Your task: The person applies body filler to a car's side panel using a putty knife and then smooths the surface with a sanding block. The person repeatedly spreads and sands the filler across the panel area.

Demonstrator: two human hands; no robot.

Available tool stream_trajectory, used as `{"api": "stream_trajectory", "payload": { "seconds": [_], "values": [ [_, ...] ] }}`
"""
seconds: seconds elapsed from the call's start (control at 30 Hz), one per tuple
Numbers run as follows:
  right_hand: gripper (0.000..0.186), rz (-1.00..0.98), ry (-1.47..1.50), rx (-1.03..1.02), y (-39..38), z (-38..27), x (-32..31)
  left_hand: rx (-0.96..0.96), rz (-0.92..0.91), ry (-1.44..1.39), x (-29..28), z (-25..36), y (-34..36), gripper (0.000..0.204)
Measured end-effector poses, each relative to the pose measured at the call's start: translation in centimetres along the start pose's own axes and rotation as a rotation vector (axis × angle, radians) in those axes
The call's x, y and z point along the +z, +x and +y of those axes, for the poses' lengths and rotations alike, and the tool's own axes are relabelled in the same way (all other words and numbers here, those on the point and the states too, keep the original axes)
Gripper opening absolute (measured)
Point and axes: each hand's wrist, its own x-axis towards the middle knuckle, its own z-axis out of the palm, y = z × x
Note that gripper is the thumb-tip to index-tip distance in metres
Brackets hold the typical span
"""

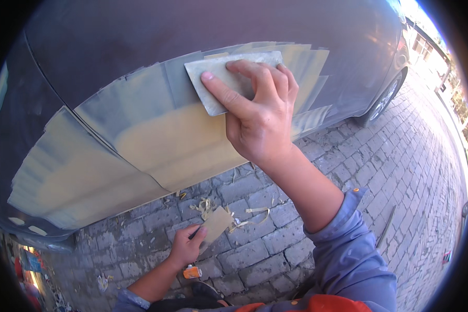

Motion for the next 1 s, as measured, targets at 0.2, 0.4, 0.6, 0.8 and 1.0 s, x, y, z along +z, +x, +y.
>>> {"api": "stream_trajectory", "payload": {
  "seconds": [0.2,0.4,0.6,0.8,1.0],
  "values": [
    [0.057,-0.122,0.02,0.077,-0.6,-0.6,-1.5,-0.002,0.009,-0.054,-0.2,0.8,-0.1,0.028],
    [0.062,-0.006,-0.019,0.04,1.4,0.4,-0.3,-0.009,-0.085,-0.113,-0.8,0.8,-0.1,0.03],
    [0.064,-0.094,0.002,0.078,-1.7,-1.0,0.2,-0.027,-0.133,-0.343,-1.8,1.3,0.0,0.029],
    [0.063,-0.099,0.018,0.118,-6.1,-2.3,2.0,-0.003,-0.139,-0.408,-1.9,2.2,-0.1,0.029],
    [0.058,-0.113,0.007,0.156,-10.9,-2.8,3.9,-0.016,-0.142,-0.427,-2.1,1.2,-0.2,0.031]
  ]
}}
